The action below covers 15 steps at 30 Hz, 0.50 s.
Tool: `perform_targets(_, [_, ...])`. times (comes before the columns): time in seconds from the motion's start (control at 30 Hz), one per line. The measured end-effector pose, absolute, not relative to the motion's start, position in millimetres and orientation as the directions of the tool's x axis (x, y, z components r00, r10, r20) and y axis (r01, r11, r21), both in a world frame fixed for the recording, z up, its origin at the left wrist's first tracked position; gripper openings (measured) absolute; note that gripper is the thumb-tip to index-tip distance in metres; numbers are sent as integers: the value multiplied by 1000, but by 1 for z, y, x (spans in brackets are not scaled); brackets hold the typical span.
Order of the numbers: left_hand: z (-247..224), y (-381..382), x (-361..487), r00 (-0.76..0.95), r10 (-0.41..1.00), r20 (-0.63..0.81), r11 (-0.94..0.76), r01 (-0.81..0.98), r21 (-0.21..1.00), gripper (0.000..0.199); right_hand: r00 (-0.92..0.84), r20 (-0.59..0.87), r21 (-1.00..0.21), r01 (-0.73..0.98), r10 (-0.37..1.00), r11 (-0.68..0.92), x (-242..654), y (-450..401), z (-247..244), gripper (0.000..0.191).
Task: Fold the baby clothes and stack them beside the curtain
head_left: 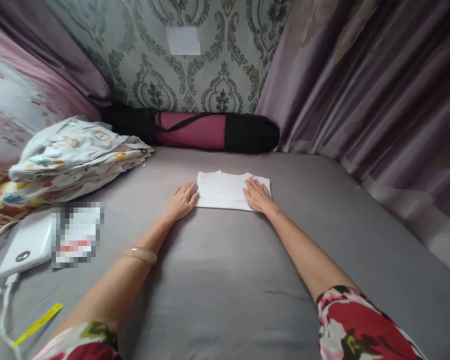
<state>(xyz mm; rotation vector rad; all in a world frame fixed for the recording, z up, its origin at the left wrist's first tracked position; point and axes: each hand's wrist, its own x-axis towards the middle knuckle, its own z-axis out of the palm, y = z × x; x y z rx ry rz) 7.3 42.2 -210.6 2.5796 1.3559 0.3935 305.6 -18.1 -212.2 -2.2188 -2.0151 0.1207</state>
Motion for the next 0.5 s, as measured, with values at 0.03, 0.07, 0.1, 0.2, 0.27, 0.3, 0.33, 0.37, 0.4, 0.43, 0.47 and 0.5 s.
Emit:
perform_targets(0.03, [-210, 42, 7, 542, 828, 147, -559, 771, 304, 55, 103, 50, -154, 984, 993, -94, 302, -15, -212, 59])
perform_targets(0.07, [-210, 42, 7, 541, 827, 153, -560, 768, 311, 55, 100, 69, -154, 984, 993, -89, 296, -13, -212, 58])
perform_targets(0.1, [-211, 42, 6, 540, 826, 160, -561, 764, 317, 54, 87, 87, -159, 985, 992, -72, 289, -10, -212, 58])
perform_targets(0.2, [-212, 43, 5, 541, 824, 169, -565, 755, 334, 53, 18, 78, -189, 982, 997, -3, 266, -7, -208, 59])
perform_targets(0.27, [-214, 44, 5, 541, 824, 170, -564, 751, 344, 52, 4, 41, -198, 980, 999, 5, 256, -9, -204, 59])
perform_targets(0.3, [-215, 44, 5, 539, 825, 170, -562, 751, 347, 52, 6, 29, -196, 981, 1000, -1, 254, -10, -203, 59])
perform_targets(0.33, [-216, 45, 5, 538, 826, 170, -561, 751, 347, 52, 10, 23, -192, 981, 1000, -6, 253, -11, -203, 59])
perform_targets(0.37, [-216, 46, 5, 536, 827, 172, -560, 753, 346, 53, 11, 19, -188, 982, 1000, -7, 254, -10, -203, 59])
perform_targets(0.4, [-217, 46, 5, 533, 828, 173, -558, 755, 345, 53, 11, 13, -186, 983, 1000, -9, 254, -9, -203, 59])
perform_targets(0.43, [-217, 46, 5, 531, 830, 172, -556, 757, 343, 53, 15, 6, -183, 983, 1000, -14, 254, -6, -204, 59])
perform_targets(0.47, [-217, 46, 5, 529, 831, 171, -554, 758, 344, 53, 23, 0, -182, 983, 1000, -23, 253, -3, -205, 59])
perform_targets(0.5, [-217, 46, 5, 526, 833, 169, -550, 759, 348, 52, 33, -1, -181, 983, 999, -32, 251, 1, -205, 59])
